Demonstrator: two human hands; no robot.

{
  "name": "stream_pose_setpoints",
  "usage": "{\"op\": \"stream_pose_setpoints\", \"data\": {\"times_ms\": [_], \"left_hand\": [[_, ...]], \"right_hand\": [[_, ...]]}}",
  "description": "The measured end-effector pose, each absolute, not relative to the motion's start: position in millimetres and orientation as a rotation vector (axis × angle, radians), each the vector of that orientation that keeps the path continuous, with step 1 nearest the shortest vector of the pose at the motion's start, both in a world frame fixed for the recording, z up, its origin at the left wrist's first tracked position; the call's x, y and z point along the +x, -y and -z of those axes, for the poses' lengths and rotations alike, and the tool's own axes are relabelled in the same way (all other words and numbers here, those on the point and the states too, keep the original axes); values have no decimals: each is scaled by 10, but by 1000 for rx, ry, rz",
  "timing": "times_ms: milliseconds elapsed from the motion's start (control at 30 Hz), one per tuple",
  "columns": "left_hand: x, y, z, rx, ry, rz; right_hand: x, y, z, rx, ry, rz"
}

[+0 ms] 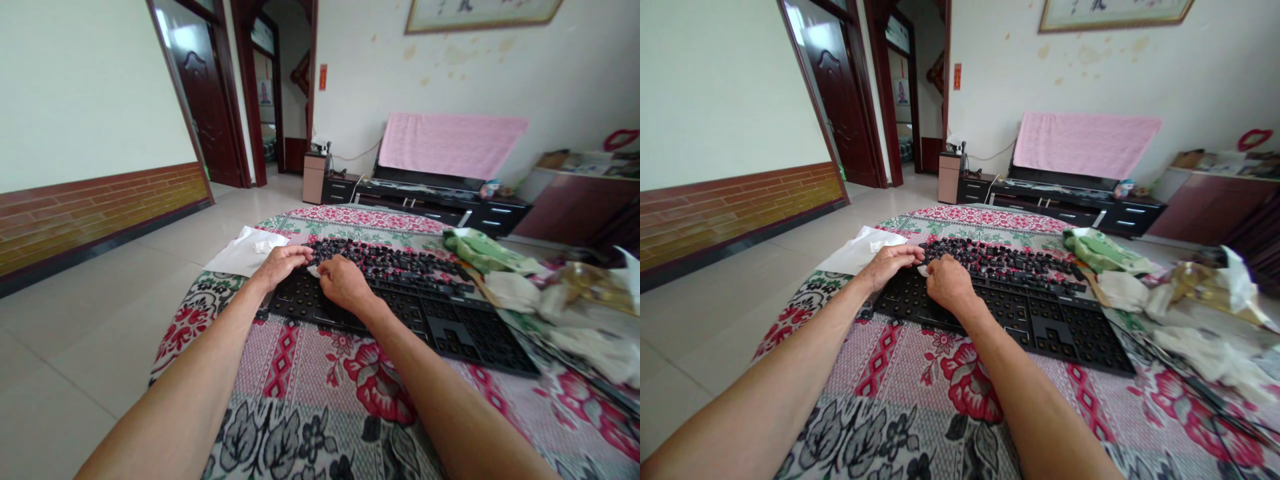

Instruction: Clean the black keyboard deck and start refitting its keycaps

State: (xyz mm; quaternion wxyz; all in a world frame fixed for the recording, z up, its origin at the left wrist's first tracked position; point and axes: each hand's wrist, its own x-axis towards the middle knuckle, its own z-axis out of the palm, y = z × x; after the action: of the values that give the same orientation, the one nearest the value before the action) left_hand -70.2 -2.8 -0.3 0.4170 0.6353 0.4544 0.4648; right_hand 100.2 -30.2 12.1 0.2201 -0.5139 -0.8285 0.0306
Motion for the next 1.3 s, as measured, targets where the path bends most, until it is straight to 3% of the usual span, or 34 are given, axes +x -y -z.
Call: {"op": "stream_pose_setpoints", "data": {"times_ms": [233,400,600,700,867,1300], "left_hand": [[-624,119,-163,1645,-1057,-1105],[-476,143,-187,1579,-979,-1152],[-433,101,-162,1623,-1135,-1276],[-597,58,-179,1709,-1292,-1196],[-861,34,-225,2156,-1486,-765],[-610,24,-390,2350,-1655,-293]], "right_hand": [[1038,140,-55,-1153,1671,-751],[944,173,-30,-1127,1409,-728],[965,177,5,-972,1503,-914],[987,191,64,-995,1625,-726],[1030,227,143,-1140,1840,-283],[1024,289,134,-1170,2062,-158]]}}
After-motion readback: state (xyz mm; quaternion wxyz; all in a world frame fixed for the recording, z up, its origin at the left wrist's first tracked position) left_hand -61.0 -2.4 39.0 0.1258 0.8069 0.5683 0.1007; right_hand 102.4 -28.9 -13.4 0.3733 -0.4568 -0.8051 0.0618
